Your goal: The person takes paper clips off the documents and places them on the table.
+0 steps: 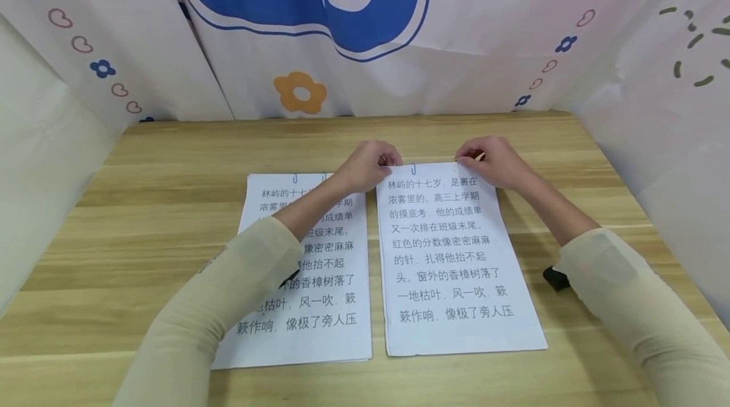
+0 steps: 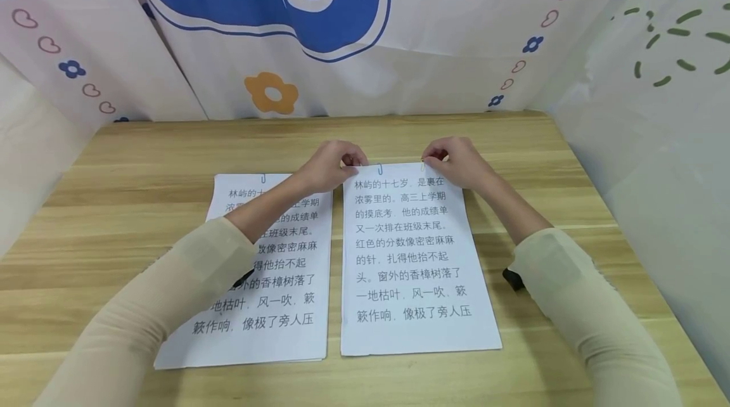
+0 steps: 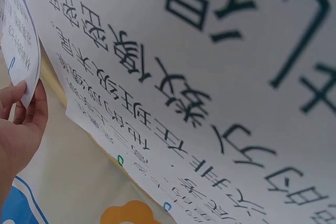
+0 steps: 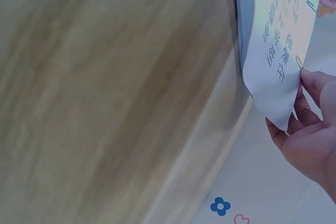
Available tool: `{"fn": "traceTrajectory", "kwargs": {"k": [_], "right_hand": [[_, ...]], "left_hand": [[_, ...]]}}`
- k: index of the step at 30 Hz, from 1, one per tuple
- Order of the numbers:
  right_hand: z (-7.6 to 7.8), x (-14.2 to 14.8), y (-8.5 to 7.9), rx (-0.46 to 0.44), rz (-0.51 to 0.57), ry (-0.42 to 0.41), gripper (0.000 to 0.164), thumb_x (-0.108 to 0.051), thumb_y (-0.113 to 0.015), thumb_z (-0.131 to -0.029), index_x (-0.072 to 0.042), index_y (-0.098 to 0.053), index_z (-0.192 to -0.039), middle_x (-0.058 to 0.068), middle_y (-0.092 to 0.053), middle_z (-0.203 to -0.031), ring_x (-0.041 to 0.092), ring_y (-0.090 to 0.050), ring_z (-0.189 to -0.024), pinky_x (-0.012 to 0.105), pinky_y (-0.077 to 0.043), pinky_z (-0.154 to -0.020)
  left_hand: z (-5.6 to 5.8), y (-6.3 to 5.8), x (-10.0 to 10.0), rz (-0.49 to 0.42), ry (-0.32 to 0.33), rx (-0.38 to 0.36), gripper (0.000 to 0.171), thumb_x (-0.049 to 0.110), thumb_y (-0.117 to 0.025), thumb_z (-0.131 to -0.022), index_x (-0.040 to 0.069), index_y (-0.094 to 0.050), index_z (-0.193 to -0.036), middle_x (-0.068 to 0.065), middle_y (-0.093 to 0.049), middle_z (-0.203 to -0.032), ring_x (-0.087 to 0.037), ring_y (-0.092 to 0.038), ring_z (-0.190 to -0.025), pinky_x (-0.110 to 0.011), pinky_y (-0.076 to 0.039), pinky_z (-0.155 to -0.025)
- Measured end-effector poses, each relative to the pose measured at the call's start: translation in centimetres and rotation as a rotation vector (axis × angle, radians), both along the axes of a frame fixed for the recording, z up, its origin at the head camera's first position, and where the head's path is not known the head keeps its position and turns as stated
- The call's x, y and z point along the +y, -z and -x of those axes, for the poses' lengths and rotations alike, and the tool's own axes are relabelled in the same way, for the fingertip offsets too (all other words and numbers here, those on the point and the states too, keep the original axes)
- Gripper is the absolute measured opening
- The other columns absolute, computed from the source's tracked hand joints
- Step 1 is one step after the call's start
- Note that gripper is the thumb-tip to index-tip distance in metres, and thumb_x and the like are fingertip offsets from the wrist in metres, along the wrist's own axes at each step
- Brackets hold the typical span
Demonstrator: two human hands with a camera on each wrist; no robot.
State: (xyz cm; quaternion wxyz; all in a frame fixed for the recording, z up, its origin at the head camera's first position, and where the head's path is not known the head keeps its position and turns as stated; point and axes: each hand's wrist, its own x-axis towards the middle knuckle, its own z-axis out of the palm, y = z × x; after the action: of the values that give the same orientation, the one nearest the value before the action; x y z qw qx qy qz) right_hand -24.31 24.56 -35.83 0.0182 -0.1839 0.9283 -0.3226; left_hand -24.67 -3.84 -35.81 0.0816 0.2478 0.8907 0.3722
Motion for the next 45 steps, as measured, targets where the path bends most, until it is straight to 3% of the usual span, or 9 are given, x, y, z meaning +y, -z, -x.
{"fn": "traceTrajectory", "kwargs": {"k": [8, 45], "right_hand": [[0.06, 0.05, 0.14, -0.014, 0.0, -0.02, 0.015, -0.004, -0.061, -0.102, 0.003, -0.074, -0.107, 0.018, -0.071, -0.1, 0.028, -0.064, -0.091, 0.025, -0.049, -0.075], [0.08, -0.07, 0.24, -0.031, 0.023, -0.005, 0.015, -0.002, -0.06, -0.102, 0.003, -0.073, -0.106, 0.019, -0.07, -0.101, 0.03, -0.063, -0.091, 0.026, -0.048, -0.074]], "left_hand": [[0.09, 0.12, -0.01, -0.008, 0.007, -0.001, 0.024, -0.014, -0.061, -0.093, -0.001, -0.074, -0.109, -0.011, -0.067, -0.098, -0.022, -0.06, -0.093, -0.029, -0.053, -0.085], [0.22, 0.15, 0.1, -0.001, 0.02, -0.007, 0.024, -0.014, -0.06, -0.093, 0.0, -0.073, -0.107, -0.011, -0.067, -0.099, -0.023, -0.061, -0.094, -0.029, -0.053, -0.087]]}}
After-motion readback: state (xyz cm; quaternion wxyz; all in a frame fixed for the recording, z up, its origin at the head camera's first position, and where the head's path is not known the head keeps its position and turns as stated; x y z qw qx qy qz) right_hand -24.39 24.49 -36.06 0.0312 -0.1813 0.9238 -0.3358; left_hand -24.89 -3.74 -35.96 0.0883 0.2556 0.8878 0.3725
